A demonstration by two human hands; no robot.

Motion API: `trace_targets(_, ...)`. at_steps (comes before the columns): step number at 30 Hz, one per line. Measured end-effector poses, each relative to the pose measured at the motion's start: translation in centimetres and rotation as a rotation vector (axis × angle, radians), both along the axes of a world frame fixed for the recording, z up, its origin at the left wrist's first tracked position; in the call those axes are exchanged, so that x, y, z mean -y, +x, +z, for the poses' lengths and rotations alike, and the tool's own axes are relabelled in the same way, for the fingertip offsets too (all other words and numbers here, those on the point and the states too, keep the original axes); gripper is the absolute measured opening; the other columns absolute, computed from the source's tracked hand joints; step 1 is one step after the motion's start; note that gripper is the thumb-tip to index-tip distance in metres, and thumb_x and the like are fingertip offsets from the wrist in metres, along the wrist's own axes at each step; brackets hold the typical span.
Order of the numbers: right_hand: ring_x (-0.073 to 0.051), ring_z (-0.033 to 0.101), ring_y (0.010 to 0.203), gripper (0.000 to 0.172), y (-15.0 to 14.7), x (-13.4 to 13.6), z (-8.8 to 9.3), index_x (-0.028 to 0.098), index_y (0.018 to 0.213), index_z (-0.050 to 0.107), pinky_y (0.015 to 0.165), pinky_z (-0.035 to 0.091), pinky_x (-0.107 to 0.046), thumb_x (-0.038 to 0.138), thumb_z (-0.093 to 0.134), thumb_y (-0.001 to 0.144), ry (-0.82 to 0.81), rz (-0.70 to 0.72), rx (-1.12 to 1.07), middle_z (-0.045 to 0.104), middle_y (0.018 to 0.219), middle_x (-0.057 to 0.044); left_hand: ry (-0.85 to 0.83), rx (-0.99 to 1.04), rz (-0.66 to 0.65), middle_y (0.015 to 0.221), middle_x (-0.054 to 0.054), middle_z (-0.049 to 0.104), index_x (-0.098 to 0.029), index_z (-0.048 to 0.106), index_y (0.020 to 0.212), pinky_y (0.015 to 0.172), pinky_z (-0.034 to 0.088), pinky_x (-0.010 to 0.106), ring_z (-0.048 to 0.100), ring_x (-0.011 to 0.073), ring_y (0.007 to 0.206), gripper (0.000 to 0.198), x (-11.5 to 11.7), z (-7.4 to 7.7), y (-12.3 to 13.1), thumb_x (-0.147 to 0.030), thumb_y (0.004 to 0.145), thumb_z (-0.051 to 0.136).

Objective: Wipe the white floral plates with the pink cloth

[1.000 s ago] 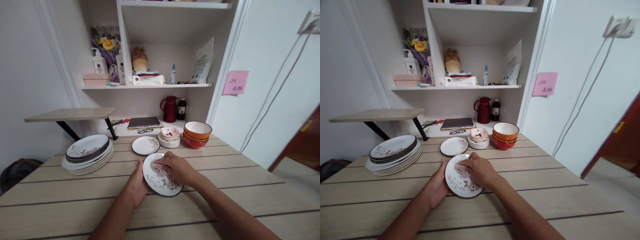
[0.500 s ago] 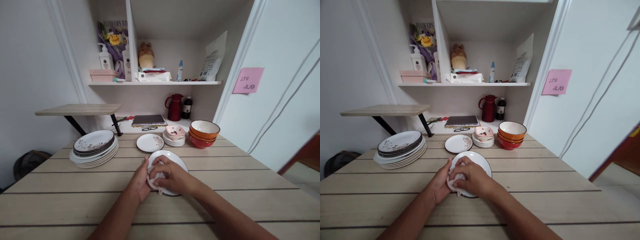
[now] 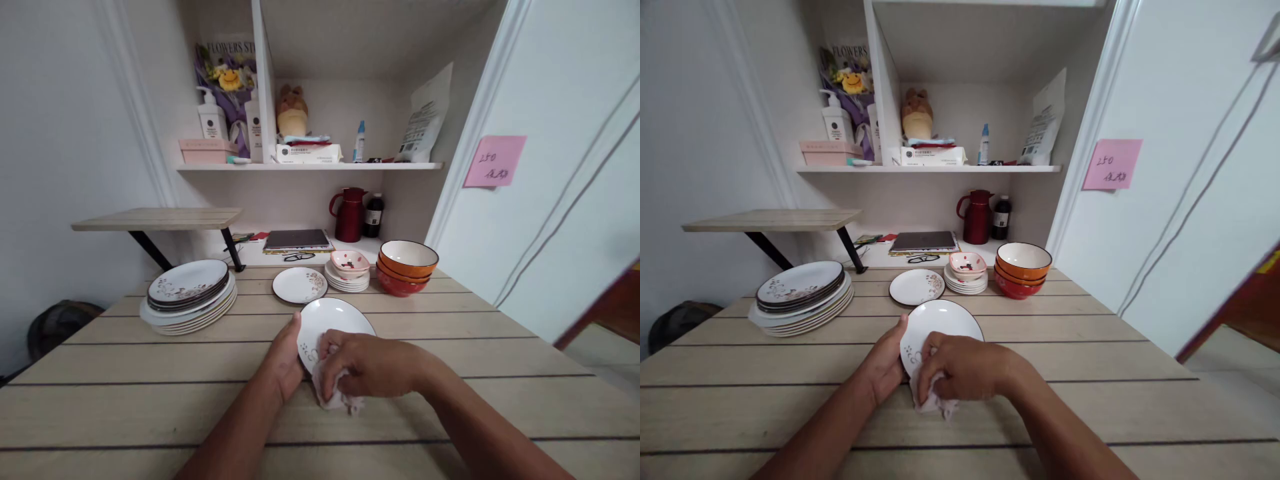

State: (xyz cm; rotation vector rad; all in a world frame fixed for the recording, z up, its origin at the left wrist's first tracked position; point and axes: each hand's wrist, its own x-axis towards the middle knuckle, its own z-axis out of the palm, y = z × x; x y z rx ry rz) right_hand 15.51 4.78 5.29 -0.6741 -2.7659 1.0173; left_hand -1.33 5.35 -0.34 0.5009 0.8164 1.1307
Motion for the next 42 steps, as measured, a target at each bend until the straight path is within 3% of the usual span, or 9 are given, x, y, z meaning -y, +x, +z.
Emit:
trace_targets(5,-0.016,0.058,0.097,0.032,2.6,-1.6,0.2,0.027,0.090,0.075,0.087,0.043,-0.025,0.008,0.056,0.071,-0.051,-0.070,0.104,0.060,0.107,-0.001,-0.010,-0.059,-0.030,0.104,0.016,0.073,-0.010,0.057,0.123,0.089,0.048,0.040,0.067,0.0273,0.095,0.052,-0.2,-0.2,-0.2,-0.047,0.089,0.044)
trace_targets(12,-0.019,0.058,0.089,0.033,2.6,-3.2,-1.1,0.030,0.108,0.069,0.083,0.044,-0.030,0.019,0.055,0.080,0.250,-0.551,0.028,0.060,0.103,-0.005,-0.041,-0.133,-0.097,0.105,0.016,0.073,-0.011,0.055,0.127,0.085,0.048,0.043,0.067,0.0297,0.094,0.061,0.1,0.3,-0.6,-0.055,0.087,0.044)
trace_targets(15,-0.019,0.058,0.091,0.037,1.8,-2.8,-1.4,0.031,0.113,0.066,0.083,0.043,-0.030,0.020,0.059,0.078,0.264,-0.573,0.029,0.058,0.103,-0.005,-0.019,-0.096,-0.129,0.108,0.016,0.072,-0.013,0.054,0.128,0.083,0.049,0.041,0.067,0.0294,0.097,0.063,0.1,0.0,-0.7,-0.058,0.084,0.047)
trace_targets(18,-0.018,0.058,0.092,0.037,0.9,-2.2,-1.6,0.031,0.110,0.066,0.082,0.044,-0.028,0.018,0.063,0.076,0.204,-0.493,0.003,0.057,0.104,-0.004,0.029,-0.065,-0.152,0.110,0.015,0.071,-0.015,0.054,0.128,0.081,0.050,0.040,0.067,0.0290,0.097,0.064,0.2,-0.1,-0.8,-0.059,0.083,0.047)
trace_targets(21,-0.018,0.057,0.095,0.039,-0.5,-2.0,-2.2,0.030,0.111,0.065,0.086,0.043,-0.028,0.013,0.062,0.076,0.230,-0.467,-0.129,0.056,0.108,-0.004,0.066,-0.046,-0.164,0.108,0.016,0.072,-0.015,0.055,0.128,0.080,0.051,0.038,0.068,0.0284,0.095,0.063,0.4,0.2,-0.6,-0.059,0.083,0.049)
trace_targets(25,-0.018,0.056,0.100,0.040,-1.9,-2.9,-3.4,0.025,0.117,0.056,0.086,0.042,-0.028,0.012,0.059,0.079,0.384,-0.602,-0.270,0.058,0.112,-0.005,0.088,-0.089,-0.110,0.106,0.015,0.072,-0.016,0.052,0.130,0.078,0.051,0.036,0.069,0.0265,0.092,0.062,0.8,0.9,0.0,-0.056,0.083,0.051)
trace_targets(31,-0.020,0.056,0.099,0.023,-0.1,-4.3,-2.4,0.024,0.104,0.055,0.068,0.037,-0.027,0.028,0.060,0.082,0.598,-0.863,-0.036,0.058,0.111,-0.004,0.162,-0.168,-0.046,0.106,0.016,0.072,-0.015,0.055,0.127,0.079,0.052,0.034,0.069,0.0251,0.092,0.054,0.8,0.9,0.7,-0.042,0.081,0.063)
trace_targets(37,-0.018,0.058,0.081,0.028,2.1,-3.2,-0.6,0.026,0.101,0.057,0.056,0.027,-0.025,0.026,0.062,0.074,0.543,-0.843,0.264,0.058,0.106,-0.004,0.134,-0.138,0.092,0.107,0.016,0.072,-0.017,0.054,0.127,0.080,0.053,0.037,0.069,0.0262,0.092,0.053,1.0,0.7,0.5,-0.034,0.079,0.066)
trace_targets(42,-0.020,0.057,0.081,0.034,1.9,-2.0,-0.1,0.026,0.095,0.061,0.058,0.027,-0.025,0.032,0.072,0.063,0.358,-0.494,0.371,0.062,0.093,-0.002,0.092,-0.087,0.118,0.114,0.016,0.070,-0.018,0.051,0.130,0.083,0.053,0.040,0.068,0.0277,0.096,0.054,0.9,0.5,0.0,-0.034,0.081,0.064)
